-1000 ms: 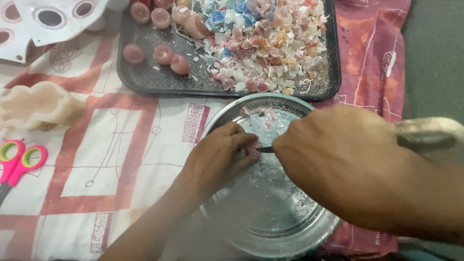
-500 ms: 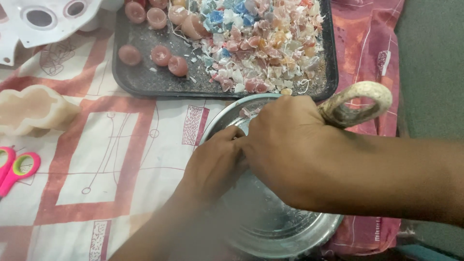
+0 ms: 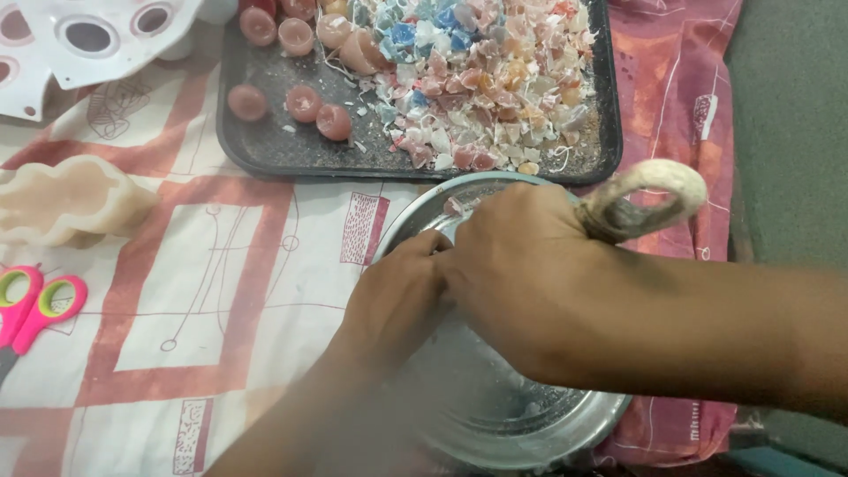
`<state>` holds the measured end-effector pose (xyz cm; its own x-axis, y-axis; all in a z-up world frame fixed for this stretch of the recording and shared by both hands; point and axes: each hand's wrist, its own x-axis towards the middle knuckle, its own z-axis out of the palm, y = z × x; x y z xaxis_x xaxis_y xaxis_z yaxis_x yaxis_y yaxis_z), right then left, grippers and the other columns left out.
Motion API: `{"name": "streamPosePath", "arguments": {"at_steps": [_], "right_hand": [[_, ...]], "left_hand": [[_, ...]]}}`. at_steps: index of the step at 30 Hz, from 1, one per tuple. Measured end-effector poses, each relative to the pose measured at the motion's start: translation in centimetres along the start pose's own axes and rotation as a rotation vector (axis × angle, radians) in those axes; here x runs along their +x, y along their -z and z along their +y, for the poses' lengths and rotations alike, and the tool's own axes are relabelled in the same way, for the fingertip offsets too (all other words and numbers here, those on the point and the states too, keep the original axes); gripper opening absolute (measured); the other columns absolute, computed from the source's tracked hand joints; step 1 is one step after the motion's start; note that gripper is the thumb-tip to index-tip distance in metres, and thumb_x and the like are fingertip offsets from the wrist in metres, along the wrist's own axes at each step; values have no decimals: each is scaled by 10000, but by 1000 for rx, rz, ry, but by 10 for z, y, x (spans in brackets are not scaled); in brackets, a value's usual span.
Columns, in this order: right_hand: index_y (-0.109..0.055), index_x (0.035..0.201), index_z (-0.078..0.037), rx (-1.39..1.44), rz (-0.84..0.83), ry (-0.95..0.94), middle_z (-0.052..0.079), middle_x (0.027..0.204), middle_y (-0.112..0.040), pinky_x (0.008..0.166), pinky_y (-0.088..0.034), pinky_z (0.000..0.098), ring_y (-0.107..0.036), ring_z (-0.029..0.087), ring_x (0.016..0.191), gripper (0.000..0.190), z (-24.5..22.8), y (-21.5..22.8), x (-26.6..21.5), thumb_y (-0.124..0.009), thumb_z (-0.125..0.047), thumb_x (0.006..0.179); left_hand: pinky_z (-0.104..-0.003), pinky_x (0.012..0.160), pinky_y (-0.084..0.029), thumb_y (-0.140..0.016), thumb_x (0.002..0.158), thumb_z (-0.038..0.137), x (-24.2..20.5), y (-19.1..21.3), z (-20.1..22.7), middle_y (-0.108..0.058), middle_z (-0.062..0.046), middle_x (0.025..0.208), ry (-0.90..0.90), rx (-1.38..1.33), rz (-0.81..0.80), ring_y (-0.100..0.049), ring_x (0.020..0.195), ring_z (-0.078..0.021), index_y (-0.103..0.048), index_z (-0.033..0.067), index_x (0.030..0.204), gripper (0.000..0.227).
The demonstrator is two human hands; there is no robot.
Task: Cutting and scraping small wax or soap pieces on a metal plate for recycling or crafting.
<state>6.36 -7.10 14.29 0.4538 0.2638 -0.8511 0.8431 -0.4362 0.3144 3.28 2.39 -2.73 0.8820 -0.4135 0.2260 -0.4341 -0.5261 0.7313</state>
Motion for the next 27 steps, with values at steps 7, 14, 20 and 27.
{"name": "streamPosePath", "arguments": {"at_steps": [7, 14, 20, 27], "right_hand": [[-657, 1193, -91, 117, 105, -157, 48, 831, -752, 555, -548, 361, -728, 201, 738, 230, -6, -71, -21, -582, -209, 1010], [-278, 1679, -394, 601, 115, -405, 14, 970, -720, 532, -596, 386, -727, 197, 631, 850, -27, -154, -8, -474, 0, 952], [-466, 1551, -447, 1236, -3, -504, -67, 1138, -788, 625, -630, 357, -759, 315, 604, 554, -18, -111, -27, -494, -199, 1056], [-637, 1440, -300, 1200, 496, -63, 93, 982, -807, 695, -593, 424, -787, 253, 714, 571, 3, -196, 12, -642, -205, 877]], "left_hand": [[-427, 730, -535, -767, 836, 264, 2, 11, 12, -682, -73, 961, 69, -78, -11, -688, 878, -277, -764, 102, 1043, 263], [-393, 734, -548, -806, 809, 249, 0, 6, 10, -699, -62, 985, 52, -31, 19, -707, 857, -246, -774, 100, 1094, 323], [-379, 767, -562, -827, 770, 277, 0, 9, 11, -694, -59, 1072, 30, -50, -31, -718, 870, -234, -736, 89, 1158, 441], [-411, 750, -548, -872, 694, 371, 7, 17, 18, -672, -84, 1085, 47, -24, -82, -693, 901, -287, -710, 104, 1195, 591]]}}
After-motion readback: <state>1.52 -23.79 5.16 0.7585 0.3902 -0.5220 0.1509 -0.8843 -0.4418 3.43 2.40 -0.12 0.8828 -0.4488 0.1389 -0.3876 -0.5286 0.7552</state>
